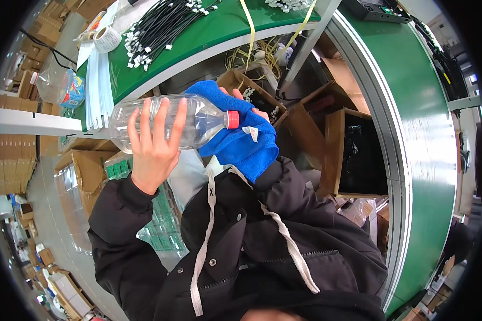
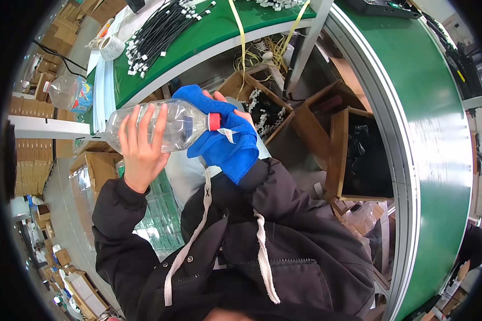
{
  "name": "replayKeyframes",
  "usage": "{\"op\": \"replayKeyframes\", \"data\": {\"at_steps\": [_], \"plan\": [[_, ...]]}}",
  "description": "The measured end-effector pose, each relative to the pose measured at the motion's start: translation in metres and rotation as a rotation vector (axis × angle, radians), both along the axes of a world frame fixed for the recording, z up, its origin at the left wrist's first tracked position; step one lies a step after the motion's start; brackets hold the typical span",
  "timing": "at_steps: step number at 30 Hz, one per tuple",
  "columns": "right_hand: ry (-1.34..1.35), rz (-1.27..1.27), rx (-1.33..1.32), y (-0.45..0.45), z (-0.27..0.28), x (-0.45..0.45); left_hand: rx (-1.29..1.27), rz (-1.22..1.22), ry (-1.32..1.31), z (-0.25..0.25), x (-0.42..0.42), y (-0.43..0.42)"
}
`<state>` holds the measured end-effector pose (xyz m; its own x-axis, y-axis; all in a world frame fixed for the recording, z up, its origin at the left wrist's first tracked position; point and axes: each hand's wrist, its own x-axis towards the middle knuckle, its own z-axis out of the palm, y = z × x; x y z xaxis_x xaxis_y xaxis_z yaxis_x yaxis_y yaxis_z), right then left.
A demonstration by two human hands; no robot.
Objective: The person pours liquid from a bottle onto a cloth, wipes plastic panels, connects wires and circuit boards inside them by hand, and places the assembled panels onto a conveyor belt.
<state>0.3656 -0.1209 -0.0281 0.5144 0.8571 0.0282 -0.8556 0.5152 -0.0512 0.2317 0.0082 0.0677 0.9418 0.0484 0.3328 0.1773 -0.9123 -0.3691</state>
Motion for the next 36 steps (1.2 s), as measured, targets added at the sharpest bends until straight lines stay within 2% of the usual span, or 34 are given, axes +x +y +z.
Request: {"op": "replayKeyframes", "data": {"at_steps": [6,12,15,24,30,36], "plan": [[-0.014,-0.007,-0.045,0.002,-0.011,-0.002,0.095,0.008,0.065,0.003,0.002,0.003],[0.011,-0.011,0.004,0.003,-0.009,0.0,0.075,0.001,0.052,0.009,0.005,0.002],[-0.039,-0.043,-0.066,0.001,-0.005,0.003,0.07,0.031,0.064,0.011,0.003,0.004],[-0.002,0.0,0.041,-0.006,0.008,0.01,-0.305,0.128,-0.029,0.01,-0.005,0.002],[-0.111,0.047,0.02,-0.004,0.01,0.003,-0.245,0.138,-0.148,0.003,-0.006,-0.004],[-0.138,0.084,-0.001,0.0,0.008,-0.004,0.064,0.121,-0.073,0.015,-0.004,0.0]]}}
